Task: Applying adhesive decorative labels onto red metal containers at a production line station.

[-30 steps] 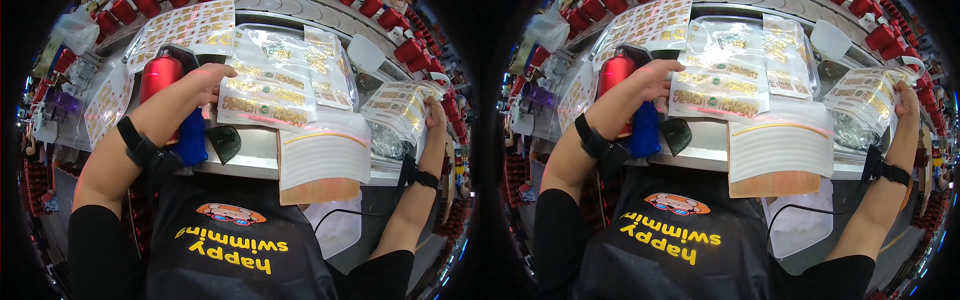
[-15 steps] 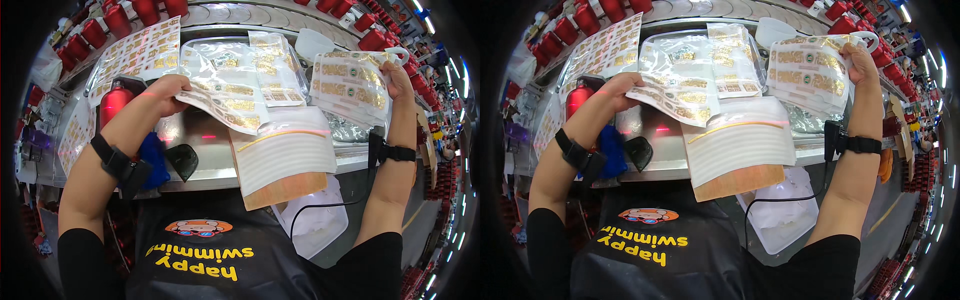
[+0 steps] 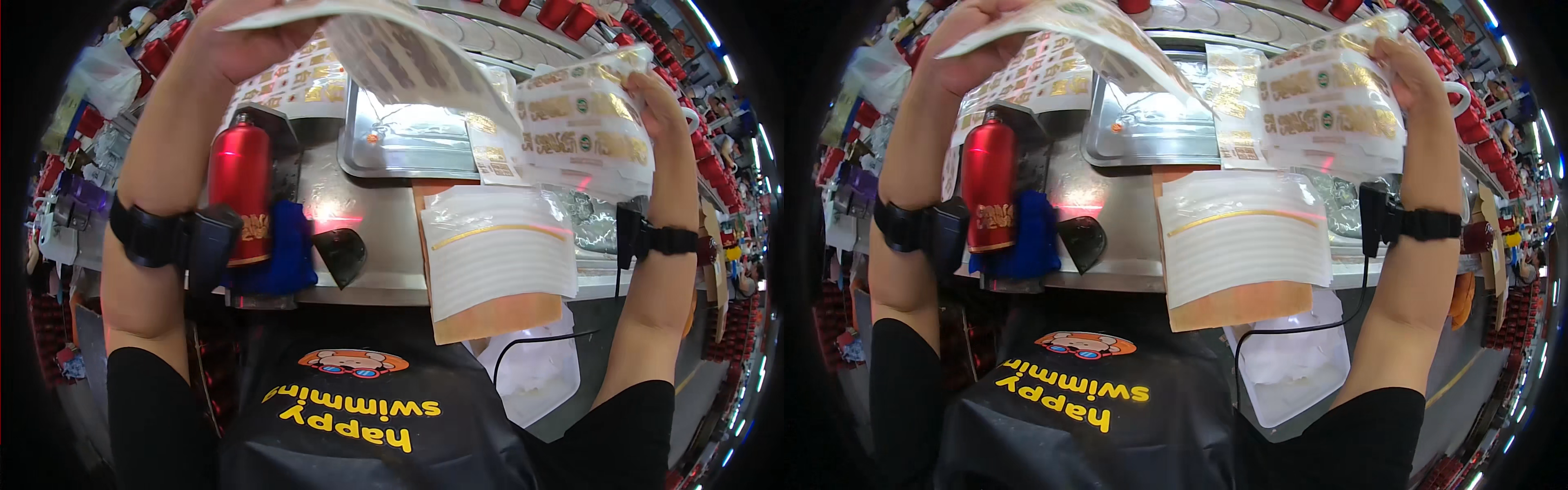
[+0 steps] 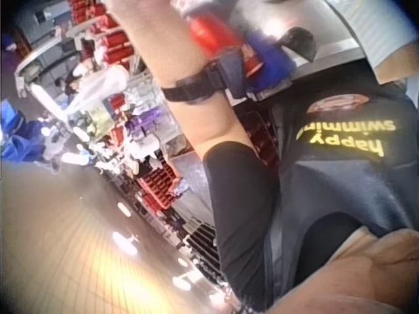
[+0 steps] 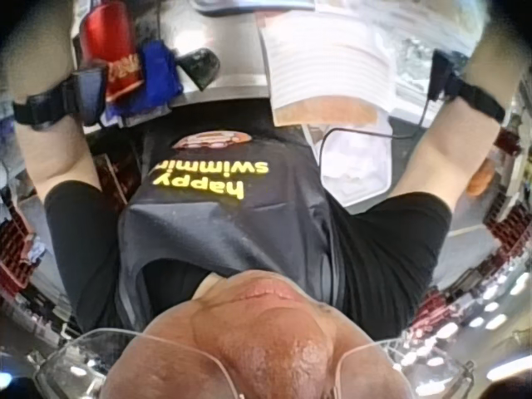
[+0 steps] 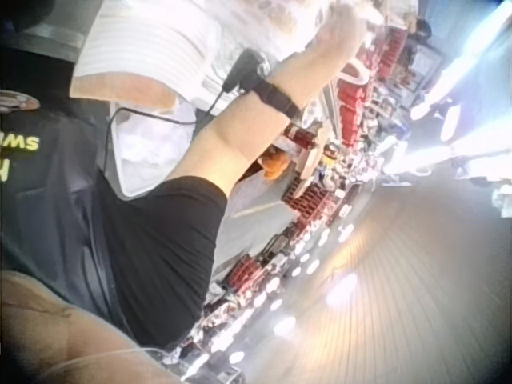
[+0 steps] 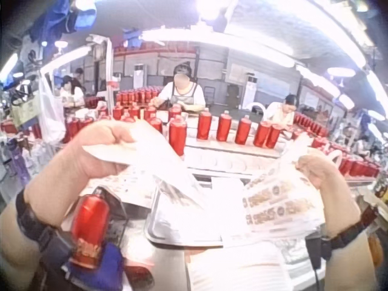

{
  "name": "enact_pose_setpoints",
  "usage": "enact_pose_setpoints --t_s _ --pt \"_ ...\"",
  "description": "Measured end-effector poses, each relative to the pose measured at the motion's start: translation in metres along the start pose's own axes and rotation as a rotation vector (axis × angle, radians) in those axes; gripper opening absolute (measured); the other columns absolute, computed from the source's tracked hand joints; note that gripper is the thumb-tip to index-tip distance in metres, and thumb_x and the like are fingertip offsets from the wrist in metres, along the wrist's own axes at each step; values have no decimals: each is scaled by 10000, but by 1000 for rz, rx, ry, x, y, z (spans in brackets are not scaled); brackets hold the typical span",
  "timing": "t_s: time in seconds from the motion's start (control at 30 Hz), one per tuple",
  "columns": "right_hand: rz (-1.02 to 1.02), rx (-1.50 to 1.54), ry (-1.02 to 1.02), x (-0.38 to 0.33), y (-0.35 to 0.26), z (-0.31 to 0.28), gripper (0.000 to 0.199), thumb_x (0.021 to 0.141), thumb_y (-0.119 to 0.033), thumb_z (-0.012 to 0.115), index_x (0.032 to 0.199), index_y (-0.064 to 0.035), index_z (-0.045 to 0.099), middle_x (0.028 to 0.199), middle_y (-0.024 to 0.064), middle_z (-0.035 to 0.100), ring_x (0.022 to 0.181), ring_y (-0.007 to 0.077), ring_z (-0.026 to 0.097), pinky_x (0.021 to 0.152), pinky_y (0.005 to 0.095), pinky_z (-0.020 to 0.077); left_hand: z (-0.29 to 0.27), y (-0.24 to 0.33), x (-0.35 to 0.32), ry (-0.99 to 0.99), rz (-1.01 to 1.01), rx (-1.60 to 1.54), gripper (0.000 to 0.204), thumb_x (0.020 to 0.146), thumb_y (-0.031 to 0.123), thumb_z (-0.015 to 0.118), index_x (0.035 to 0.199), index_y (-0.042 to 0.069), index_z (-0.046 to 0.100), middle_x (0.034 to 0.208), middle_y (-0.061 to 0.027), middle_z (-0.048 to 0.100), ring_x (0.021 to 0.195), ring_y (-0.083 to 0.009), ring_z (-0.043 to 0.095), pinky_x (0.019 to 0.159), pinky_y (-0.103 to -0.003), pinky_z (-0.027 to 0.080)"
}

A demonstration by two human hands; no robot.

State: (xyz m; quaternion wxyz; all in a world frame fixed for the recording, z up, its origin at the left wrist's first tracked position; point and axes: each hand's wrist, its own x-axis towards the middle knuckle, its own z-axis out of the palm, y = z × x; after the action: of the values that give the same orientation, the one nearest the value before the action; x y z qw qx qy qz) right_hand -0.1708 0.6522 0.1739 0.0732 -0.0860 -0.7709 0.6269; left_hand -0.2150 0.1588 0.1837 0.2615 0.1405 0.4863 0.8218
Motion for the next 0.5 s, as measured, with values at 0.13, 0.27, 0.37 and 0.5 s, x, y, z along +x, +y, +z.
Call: enact_pose_setpoints --t_s 0.13,0.27,0.37,0.5 --pt "27 54 -260 31 -21 58 234 754 -2 536 986 12 563 852 98 609 715 202 618 686 373 572 1 58 -24 -158 68 -39 288 787 -50 444 1030 -190 513 899 -255 637 723 -259 676 601 -258 596" --pt "194 301 -369 38 -36 160 194 760 -20 558 950 10 575 848 96 612 707 196 610 676 368 569 -14 106 -63 3 195 38 254 811 -63 406 999 -204 500 851 -234 625 530 -191 611 437 -196 538" --pt "59 198 -382 72 29 171 109 778 -73 621 842 11 593 822 89 612 692 214 600 660 373 570 1 94 -57 150 389 89 278 806 -34 430 1028 -187 496 850 -196 632 632 -199 650 515 -218 571" --pt "376 -188 -316 82 131 218 110 731 6 631 827 41 590 780 103 576 670 195 563 620 354 494 -20 81 -53 167 295 82 296 792 -12 452 1037 -162 524 965 -255 649 841 -325 684 715 -416 595"
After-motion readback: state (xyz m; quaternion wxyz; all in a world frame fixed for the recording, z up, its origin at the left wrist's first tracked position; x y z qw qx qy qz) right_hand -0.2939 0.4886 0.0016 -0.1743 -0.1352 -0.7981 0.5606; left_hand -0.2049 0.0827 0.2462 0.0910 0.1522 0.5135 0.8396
